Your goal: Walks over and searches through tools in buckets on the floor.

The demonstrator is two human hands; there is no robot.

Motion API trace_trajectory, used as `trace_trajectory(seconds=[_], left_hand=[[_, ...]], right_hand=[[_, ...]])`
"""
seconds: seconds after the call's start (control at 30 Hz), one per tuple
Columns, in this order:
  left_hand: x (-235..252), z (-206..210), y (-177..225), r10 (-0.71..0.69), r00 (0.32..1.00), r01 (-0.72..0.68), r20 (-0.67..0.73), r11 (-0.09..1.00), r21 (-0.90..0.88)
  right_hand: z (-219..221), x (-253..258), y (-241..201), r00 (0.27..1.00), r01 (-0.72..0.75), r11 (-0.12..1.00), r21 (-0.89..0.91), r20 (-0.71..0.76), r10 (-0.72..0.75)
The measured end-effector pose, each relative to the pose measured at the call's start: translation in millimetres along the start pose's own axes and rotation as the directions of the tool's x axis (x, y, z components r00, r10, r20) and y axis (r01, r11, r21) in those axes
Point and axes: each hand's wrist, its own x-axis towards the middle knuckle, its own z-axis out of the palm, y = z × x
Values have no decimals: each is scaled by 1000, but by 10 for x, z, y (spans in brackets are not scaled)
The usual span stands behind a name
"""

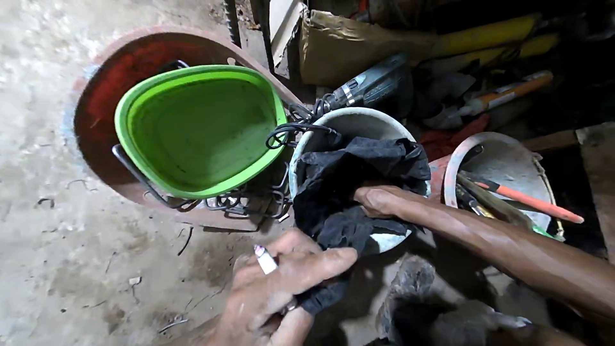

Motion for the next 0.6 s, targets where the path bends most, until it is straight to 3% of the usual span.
trace_trajectory(seconds=[0.13, 0.33, 0.43, 0.6], left_hand=[[-63, 8, -35, -14, 999, 14, 30, 1000, -6], [-112, -9, -21, 3, 998, -3, 57, 1000, -7], [-183, 24, -6, -21, 996, 23, 87, 999, -31], [-199, 22, -4, -25, 995, 28, 101, 999, -34]], right_hand=[[68, -96, 68, 997, -56, 998, 11, 63, 55], [227, 211, 219, 984, -38, 996, 79, -173, 51], [262, 243, 207, 968, -12, 999, 30, -252, 19], [335, 262, 274, 896, 169, 977, 129, -433, -98]])
